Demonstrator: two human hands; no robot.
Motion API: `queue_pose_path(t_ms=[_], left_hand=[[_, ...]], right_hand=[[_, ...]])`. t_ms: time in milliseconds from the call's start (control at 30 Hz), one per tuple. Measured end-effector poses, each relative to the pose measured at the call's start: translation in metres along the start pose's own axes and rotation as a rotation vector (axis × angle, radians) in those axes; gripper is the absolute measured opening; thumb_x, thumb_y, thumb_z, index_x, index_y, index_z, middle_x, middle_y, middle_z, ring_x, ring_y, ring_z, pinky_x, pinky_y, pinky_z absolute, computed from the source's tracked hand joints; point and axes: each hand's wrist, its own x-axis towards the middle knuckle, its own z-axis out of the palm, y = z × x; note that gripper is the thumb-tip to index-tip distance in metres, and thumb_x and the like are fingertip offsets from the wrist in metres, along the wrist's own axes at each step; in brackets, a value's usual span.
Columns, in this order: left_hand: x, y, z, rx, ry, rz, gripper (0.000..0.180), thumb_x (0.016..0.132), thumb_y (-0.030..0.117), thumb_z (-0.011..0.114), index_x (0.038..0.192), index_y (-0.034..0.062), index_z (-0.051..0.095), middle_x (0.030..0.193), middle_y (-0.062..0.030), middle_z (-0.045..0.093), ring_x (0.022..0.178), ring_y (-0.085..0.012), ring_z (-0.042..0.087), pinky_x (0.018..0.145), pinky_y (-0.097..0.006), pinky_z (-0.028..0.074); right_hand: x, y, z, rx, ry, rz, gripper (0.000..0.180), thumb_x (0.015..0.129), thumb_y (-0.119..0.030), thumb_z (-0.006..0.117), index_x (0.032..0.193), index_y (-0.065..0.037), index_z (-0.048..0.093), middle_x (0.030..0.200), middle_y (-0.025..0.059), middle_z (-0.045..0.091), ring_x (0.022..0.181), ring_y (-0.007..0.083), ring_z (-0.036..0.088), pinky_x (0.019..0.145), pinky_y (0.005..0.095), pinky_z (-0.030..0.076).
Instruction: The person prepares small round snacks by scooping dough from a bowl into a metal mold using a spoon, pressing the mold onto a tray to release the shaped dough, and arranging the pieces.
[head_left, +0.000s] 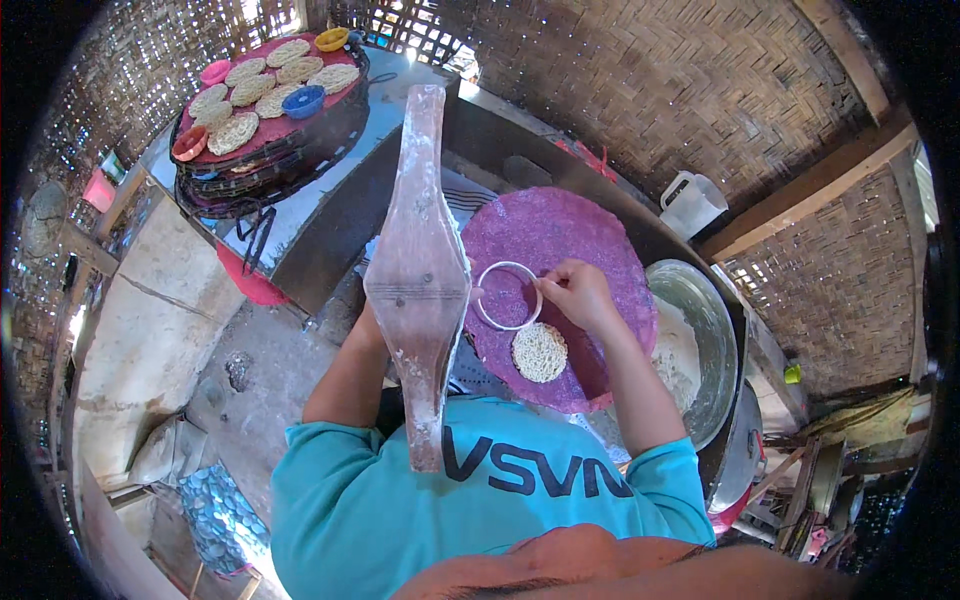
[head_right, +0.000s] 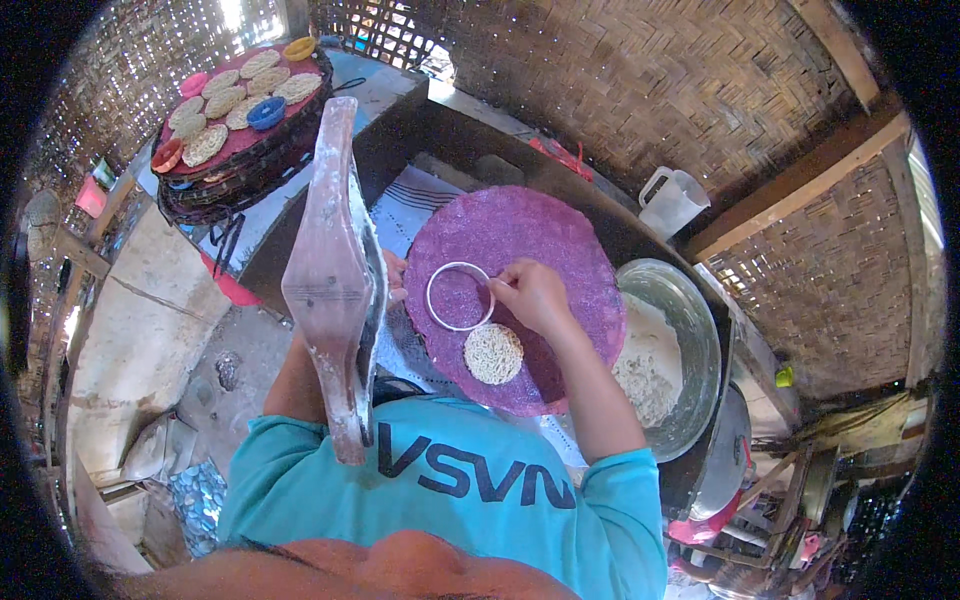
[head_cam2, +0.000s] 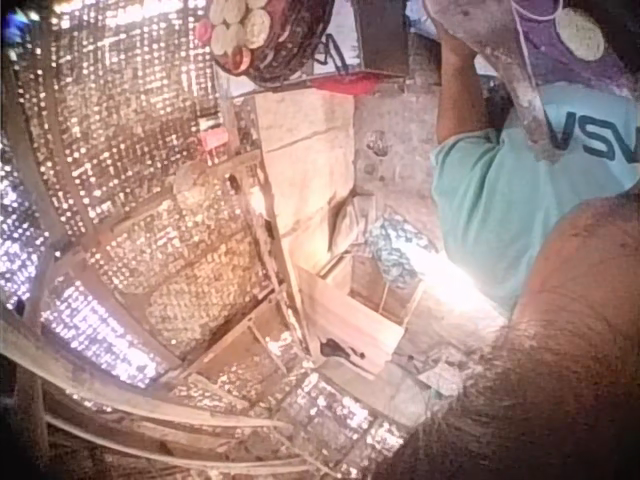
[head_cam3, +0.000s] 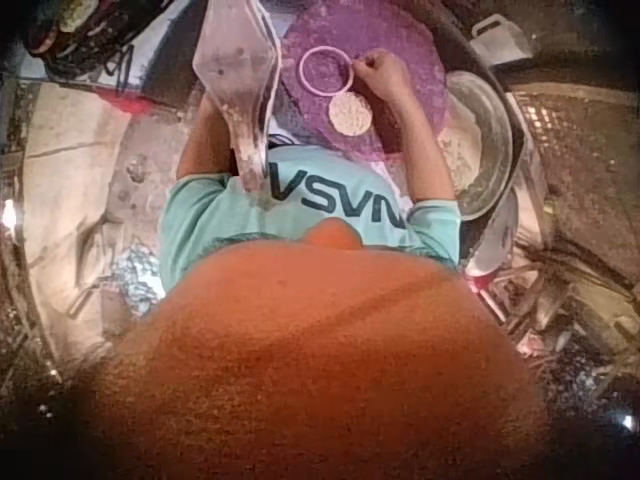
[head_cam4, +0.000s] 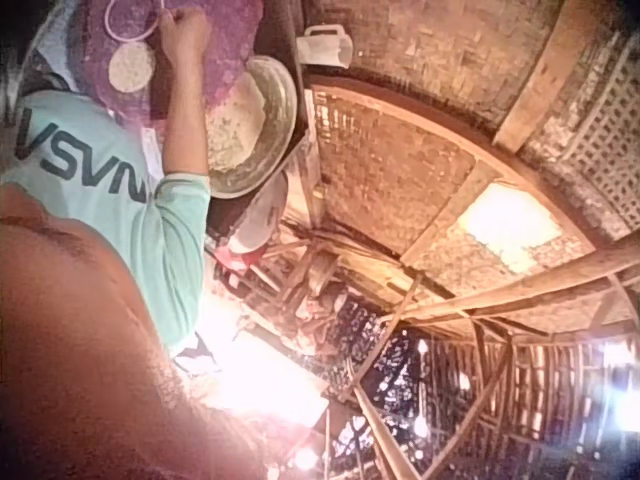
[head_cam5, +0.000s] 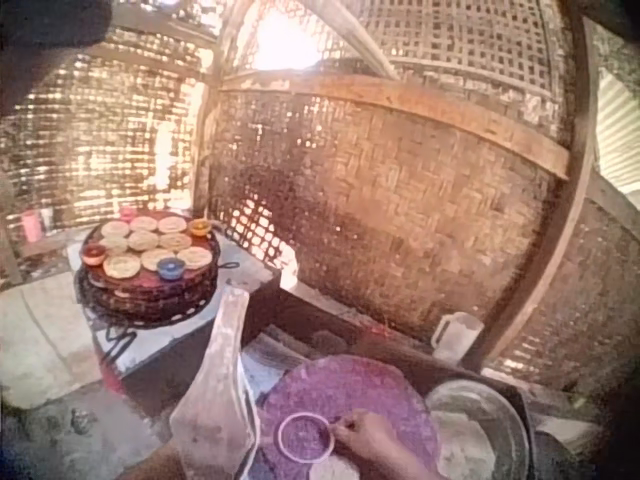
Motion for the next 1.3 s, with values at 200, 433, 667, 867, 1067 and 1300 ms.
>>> queue_pose_path(t_ms=[200,433,667,867,1067,1300], left_hand=[[-0.004,-0.007,-0.006,-0.374,0.082,-0.2,0.033,0.067,0.006,0.069,0.097,0.002,0.055,0.085,-0.0055,0.059,0.081,-0.0151,0.057,0.07,-0.029,0.049],[-0.009,-0.023,0.011,-0.175,0.233,-0.247,0.031,0.062,0.01,0.07,0.09,0.0031,0.058,0.083,-0.0065,0.06,0.075,-0.0159,0.059,0.077,-0.033,0.046],[0.039,0.022,0.027,0.545,0.059,-0.009,0.046,0.057,0.024,0.067,0.098,0.0061,0.056,0.08,-0.0123,0.059,0.079,-0.0267,0.059,0.098,-0.053,0.018],[0.105,0.015,-0.005,-1.47,0.086,-0.464,0.07,0.08,0.052,0.038,0.126,0.0,0.031,0.105,-0.0133,0.053,0.104,-0.0316,0.048,0.094,-0.043,0.033],[0.121,-0.019,0.026,-1.777,0.078,-0.432,0.066,0.081,0.061,0.03,0.11,0.0042,0.046,0.067,-0.0063,0.052,0.066,-0.0229,0.05,0.077,-0.04,0.04],[0.104,-0.034,0.054,-1.758,0.214,-0.432,0.06,0.079,0.062,0.035,0.11,0.0114,0.049,0.052,0.0015,0.043,0.055,-0.0168,0.047,0.065,-0.035,0.041]], right_hand=[[0.006,0.013,0.012,0.019,-0.063,0.06,0.024,0.068,-0.029,0.064,0.068,-0.005,0.063,0.074,0.0124,0.059,0.069,0.0288,0.057,0.062,0.0381,0.044],[-0.015,-0.008,-0.011,-0.076,0.085,-0.083,0.036,0.073,-0.035,0.063,0.086,-0.002,0.061,0.082,0.0108,0.059,0.069,0.0214,0.058,0.063,0.0311,0.046],[-0.067,-0.051,-0.018,1.09,-0.537,0.164,0.07,0.082,-0.061,0.027,0.117,-0.002,0.041,0.096,0.0138,0.057,0.076,0.0205,0.059,0.064,0.0334,0.05],[-0.074,-0.017,-0.033,1.284,-0.544,0.373,0.061,0.085,-0.055,0.029,0.102,-0.001,0.05,0.078,0.0128,0.06,0.061,0.0186,0.059,0.052,0.0284,0.049],[-0.063,-0.004,-0.054,1.269,-0.534,0.519,0.055,0.085,-0.054,0.029,0.1,-0.007,0.052,0.071,0.013,0.06,0.052,0.0184,0.058,0.046,0.029,0.048],[-0.061,0.007,-0.073,0.767,-0.495,0.484,0.056,0.085,-0.053,0.033,0.101,-0.003,0.05,0.064,0.0124,0.059,0.046,0.0177,0.056,0.04,0.0272,0.047]])
